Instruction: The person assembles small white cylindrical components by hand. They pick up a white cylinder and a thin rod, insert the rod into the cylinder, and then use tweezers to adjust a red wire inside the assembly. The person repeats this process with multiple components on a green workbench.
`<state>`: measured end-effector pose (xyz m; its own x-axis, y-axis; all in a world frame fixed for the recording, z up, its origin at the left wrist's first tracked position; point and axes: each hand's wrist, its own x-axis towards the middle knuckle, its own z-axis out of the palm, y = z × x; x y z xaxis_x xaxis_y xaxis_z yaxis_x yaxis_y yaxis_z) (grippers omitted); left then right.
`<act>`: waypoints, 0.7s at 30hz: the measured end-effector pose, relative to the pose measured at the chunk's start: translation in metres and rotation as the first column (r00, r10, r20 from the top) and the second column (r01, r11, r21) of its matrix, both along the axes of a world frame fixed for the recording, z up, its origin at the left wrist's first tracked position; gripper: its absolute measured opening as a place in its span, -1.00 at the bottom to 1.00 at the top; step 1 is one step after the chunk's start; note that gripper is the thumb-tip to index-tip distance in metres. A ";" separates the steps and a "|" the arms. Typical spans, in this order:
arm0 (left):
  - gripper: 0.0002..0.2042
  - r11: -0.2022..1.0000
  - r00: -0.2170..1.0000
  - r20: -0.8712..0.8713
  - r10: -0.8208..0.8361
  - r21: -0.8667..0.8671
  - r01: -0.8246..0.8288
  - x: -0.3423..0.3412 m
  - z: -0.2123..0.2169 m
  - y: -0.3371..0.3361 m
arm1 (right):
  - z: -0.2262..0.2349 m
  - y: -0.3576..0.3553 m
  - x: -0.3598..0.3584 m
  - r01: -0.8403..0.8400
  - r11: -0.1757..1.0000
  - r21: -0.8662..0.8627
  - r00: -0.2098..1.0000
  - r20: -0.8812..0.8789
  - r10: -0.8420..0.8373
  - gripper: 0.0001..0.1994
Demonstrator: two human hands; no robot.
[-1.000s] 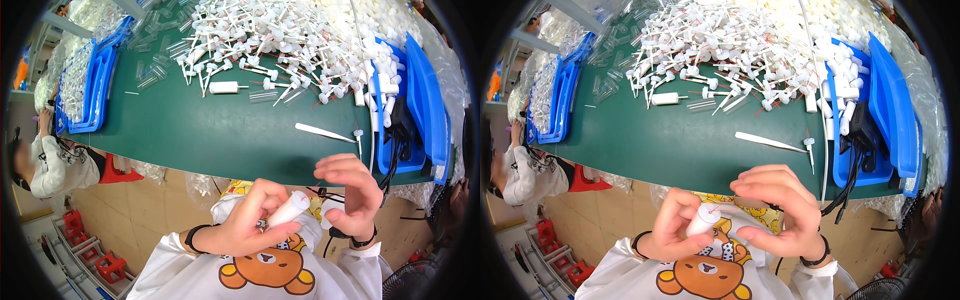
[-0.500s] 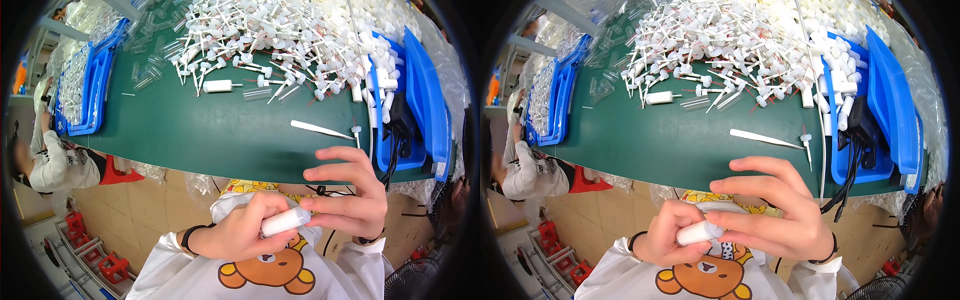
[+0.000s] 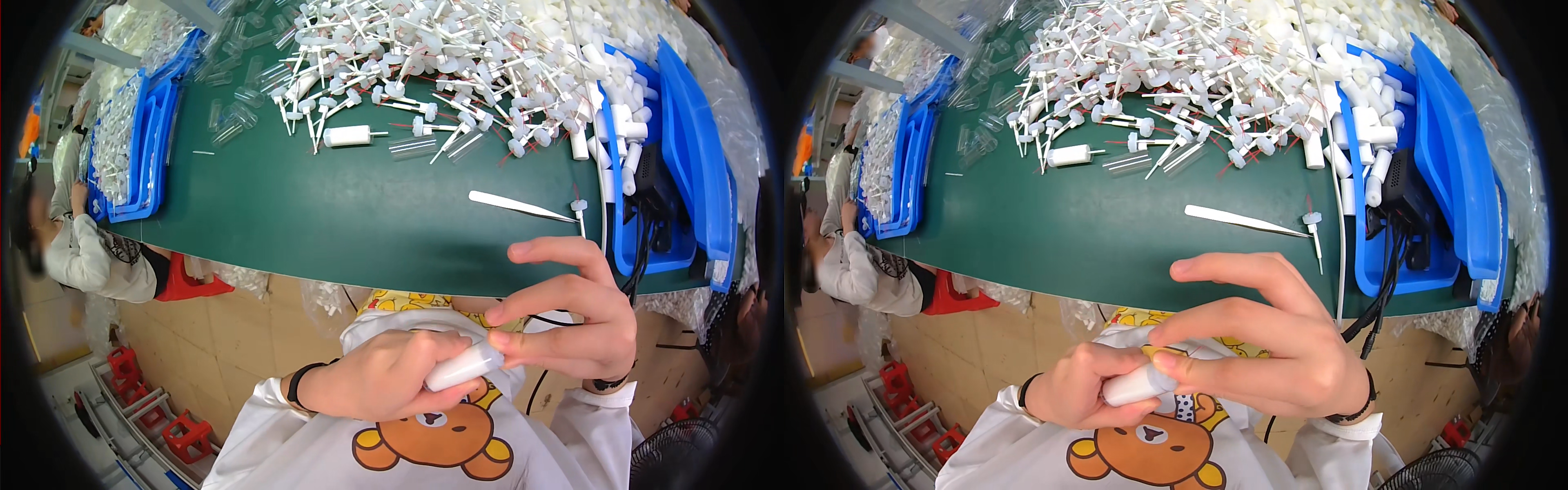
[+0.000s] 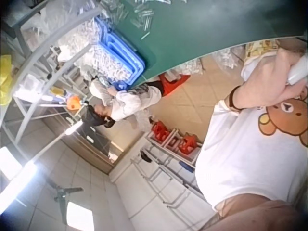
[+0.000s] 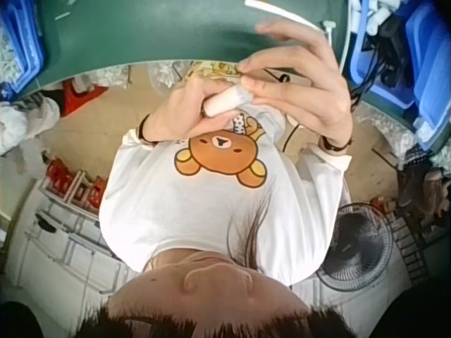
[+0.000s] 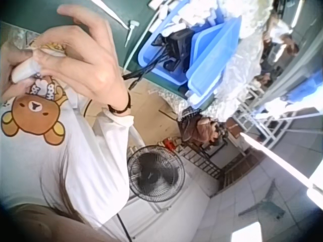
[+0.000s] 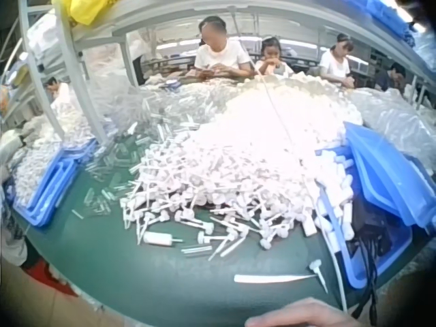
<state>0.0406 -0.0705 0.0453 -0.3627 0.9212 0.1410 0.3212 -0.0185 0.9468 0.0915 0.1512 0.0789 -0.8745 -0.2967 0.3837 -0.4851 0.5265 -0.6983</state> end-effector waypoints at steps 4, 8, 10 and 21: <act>-0.67 0.998 0.967 0.256 0.003 0.065 -0.020 0.003 -0.001 0.003 | 0.006 -0.003 0.000 0.076 0.996 -0.048 0.997 0.013 -0.076 -0.81; -0.67 0.994 0.854 0.520 0.028 0.074 -0.078 0.002 -0.013 0.007 | -0.006 0.015 0.007 0.477 0.877 -0.059 0.876 0.116 -0.468 -0.77; -0.69 0.985 0.704 0.705 0.083 0.049 -0.165 0.003 -0.012 0.009 | -0.022 0.020 0.006 0.624 0.757 0.193 0.764 0.056 -0.643 -0.77; -0.71 0.990 0.355 0.928 -0.112 0.136 -0.042 -0.002 0.008 0.023 | -0.060 0.014 -0.001 0.560 0.781 0.276 0.799 0.070 -0.598 -0.60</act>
